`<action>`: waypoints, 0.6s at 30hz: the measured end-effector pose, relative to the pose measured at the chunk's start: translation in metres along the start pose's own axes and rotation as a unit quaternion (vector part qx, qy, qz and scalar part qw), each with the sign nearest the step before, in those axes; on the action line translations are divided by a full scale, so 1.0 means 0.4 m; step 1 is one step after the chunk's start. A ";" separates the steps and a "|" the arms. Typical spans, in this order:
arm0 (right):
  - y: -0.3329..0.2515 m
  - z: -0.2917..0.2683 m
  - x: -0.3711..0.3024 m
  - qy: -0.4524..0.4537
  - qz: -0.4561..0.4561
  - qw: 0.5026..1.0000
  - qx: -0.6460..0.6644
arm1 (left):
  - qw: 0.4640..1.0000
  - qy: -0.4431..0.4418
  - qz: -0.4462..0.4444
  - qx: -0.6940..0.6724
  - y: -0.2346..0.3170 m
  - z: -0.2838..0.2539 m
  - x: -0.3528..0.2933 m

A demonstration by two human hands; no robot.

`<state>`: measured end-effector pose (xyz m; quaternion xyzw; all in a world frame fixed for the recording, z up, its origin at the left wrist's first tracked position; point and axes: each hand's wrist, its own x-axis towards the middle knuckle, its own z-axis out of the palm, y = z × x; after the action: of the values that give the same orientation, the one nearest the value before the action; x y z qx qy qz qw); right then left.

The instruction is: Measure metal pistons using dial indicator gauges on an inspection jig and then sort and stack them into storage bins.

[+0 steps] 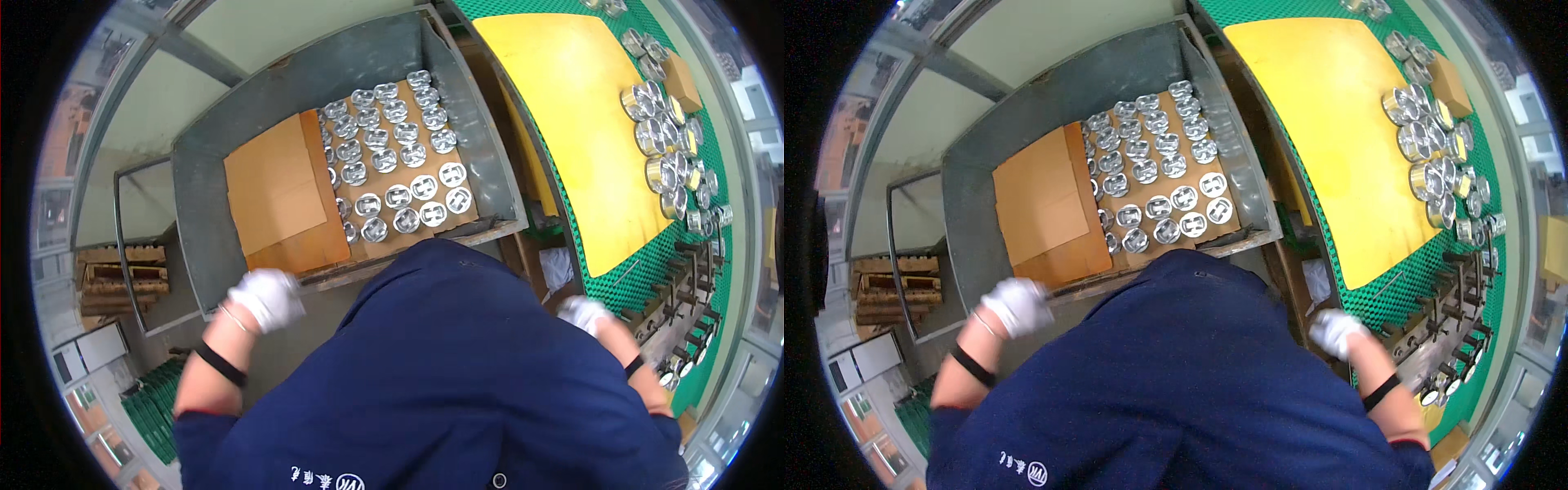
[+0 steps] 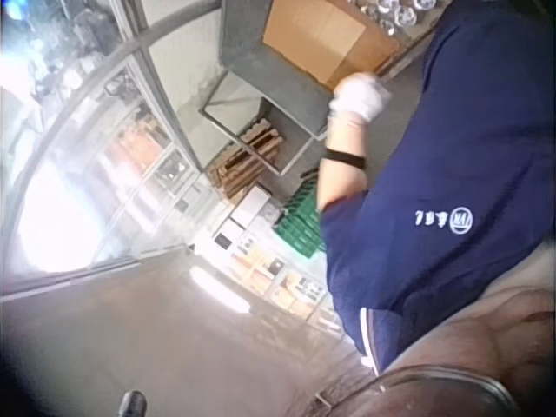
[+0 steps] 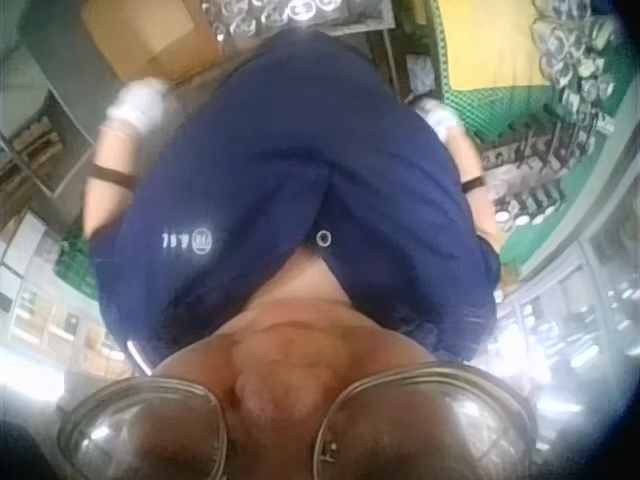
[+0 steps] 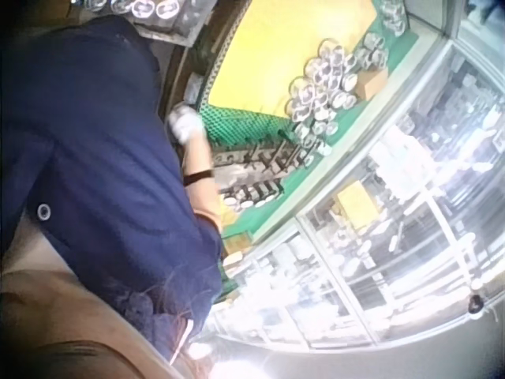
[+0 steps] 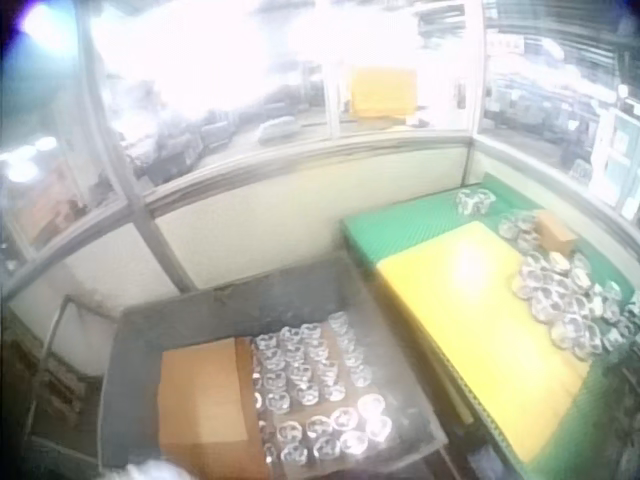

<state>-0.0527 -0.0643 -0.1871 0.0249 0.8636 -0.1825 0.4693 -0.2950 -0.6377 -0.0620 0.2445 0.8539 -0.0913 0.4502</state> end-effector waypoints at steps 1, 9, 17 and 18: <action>-0.081 -0.154 -0.037 0.070 0.032 0.997 0.012 | 0.987 0.123 -0.031 0.100 -0.012 -0.134 0.000; -0.565 -0.837 -0.072 0.386 -0.256 0.882 -0.088 | 0.836 0.495 -0.038 0.236 0.013 -0.952 -0.089; -1.130 -0.570 0.019 -0.164 -0.536 0.828 0.012 | 0.817 0.528 0.034 0.231 0.042 -0.947 -0.111; -1.157 -0.528 0.021 -0.230 -0.559 0.796 0.023 | 0.814 0.533 0.041 0.229 0.052 -0.940 -0.117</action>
<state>-0.3257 -0.4254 0.0453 -0.4944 0.5892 -0.4334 0.4697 -0.5349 -0.4942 0.1948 0.3854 0.9038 -0.1213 -0.1410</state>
